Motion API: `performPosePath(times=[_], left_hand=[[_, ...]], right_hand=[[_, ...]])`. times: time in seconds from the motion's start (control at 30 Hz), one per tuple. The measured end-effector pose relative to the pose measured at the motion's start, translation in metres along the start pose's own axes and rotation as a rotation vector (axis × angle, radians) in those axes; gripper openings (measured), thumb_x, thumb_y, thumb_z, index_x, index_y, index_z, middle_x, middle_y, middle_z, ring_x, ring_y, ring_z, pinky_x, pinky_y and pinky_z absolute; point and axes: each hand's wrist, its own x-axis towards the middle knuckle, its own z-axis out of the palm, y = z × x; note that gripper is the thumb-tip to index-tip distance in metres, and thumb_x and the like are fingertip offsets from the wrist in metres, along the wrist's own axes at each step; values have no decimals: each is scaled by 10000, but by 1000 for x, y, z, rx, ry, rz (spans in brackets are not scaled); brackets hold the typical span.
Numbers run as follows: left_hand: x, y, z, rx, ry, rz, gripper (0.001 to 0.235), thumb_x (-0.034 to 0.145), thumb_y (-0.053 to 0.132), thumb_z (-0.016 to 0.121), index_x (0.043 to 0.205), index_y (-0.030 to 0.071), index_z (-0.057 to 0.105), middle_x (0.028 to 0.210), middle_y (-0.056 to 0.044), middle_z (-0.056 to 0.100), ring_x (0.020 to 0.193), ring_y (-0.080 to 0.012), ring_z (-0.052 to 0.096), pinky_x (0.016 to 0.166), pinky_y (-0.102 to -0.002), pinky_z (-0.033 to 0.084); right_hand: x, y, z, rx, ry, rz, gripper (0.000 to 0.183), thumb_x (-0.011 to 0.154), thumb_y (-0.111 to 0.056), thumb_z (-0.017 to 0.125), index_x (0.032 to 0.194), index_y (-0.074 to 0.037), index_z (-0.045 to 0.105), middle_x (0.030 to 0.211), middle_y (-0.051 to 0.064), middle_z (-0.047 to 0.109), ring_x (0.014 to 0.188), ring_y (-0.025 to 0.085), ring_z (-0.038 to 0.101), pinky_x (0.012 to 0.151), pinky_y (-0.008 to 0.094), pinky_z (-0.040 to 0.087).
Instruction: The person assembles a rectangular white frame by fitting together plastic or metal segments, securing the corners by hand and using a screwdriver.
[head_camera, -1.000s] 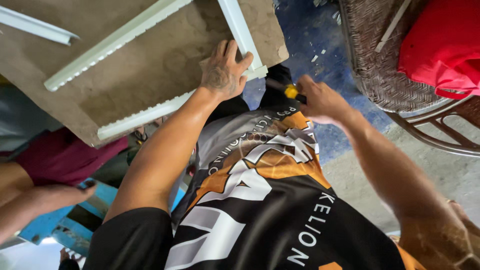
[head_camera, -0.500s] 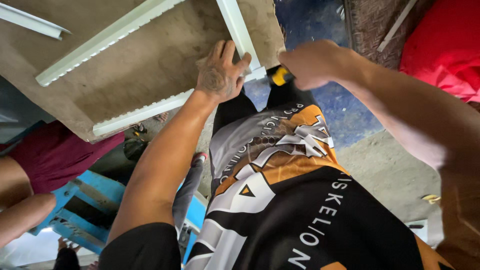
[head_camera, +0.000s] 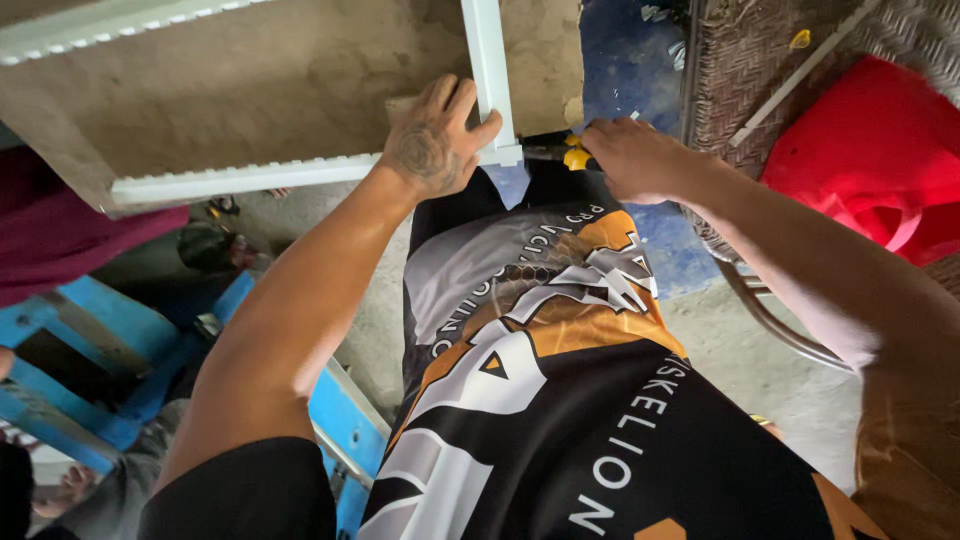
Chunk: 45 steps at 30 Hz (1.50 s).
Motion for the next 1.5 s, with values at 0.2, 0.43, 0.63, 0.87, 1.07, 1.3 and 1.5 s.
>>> performPosePath(times=[0.2, 0.43, 0.63, 0.87, 1.07, 1.3, 1.5], left_hand=[[2, 1, 2, 26, -11, -6, 516, 750, 199, 795, 1250, 144, 678, 1219, -174, 499, 1200, -376, 495, 1044, -489, 477], [1, -1, 3, 27, -24, 1, 508, 789, 187, 777, 1285, 129, 685, 1213, -172, 505, 1179, -359, 495, 1071, -475, 464], [0, -1, 2, 14, 4, 14, 515, 762, 183, 773, 1269, 124, 701, 1205, -175, 505, 1169, -363, 488, 1070, -480, 461], [2, -1, 2, -32, -38, -5, 547, 757, 176, 793, 1289, 116, 685, 1213, -182, 499, 1193, -371, 484, 1080, -492, 452], [1, -1, 2, 11, -26, -1, 541, 761, 205, 799, 1285, 135, 683, 1212, -179, 497, 1195, -376, 481, 1096, -493, 447], [2, 0, -1, -17, -99, -26, 546, 768, 216, 794, 1294, 136, 669, 1231, -182, 490, 1228, -392, 475, 1097, -499, 439], [-3, 3, 4, 57, 28, -3, 568, 704, 246, 808, 1253, 159, 689, 1232, -190, 503, 1218, -403, 470, 1057, -494, 437]], right_hand=[[10, 5, -5, 38, -30, -47, 545, 809, -86, 657, 1309, 33, 477, 1370, 234, 526, 1238, 419, 530, 1057, 509, 437], [17, 5, -3, 54, -82, -71, 542, 880, -143, 639, 1352, 41, 446, 1363, 241, 525, 1268, 396, 518, 1080, 491, 426], [8, 7, -8, -27, -72, -106, 485, 833, -139, 660, 1260, 20, 496, 1308, 210, 553, 1259, 374, 527, 1102, 480, 425], [13, 3, -4, -33, -87, -49, 479, 855, -102, 646, 1295, 22, 501, 1321, 212, 556, 1209, 372, 562, 1047, 485, 460], [14, -16, -24, -66, -118, 11, 545, 918, -284, 636, 1328, 22, 448, 1308, 227, 547, 1157, 374, 599, 969, 518, 505], [-7, -39, -49, 55, -141, 249, 547, 976, -330, 631, 1330, 15, 397, 1081, 307, 666, 1012, 476, 684, 891, 535, 567], [6, -14, -9, 15, 25, -21, 428, 845, -78, 627, 1231, 39, 484, 1194, 257, 617, 1102, 437, 633, 945, 527, 511]])
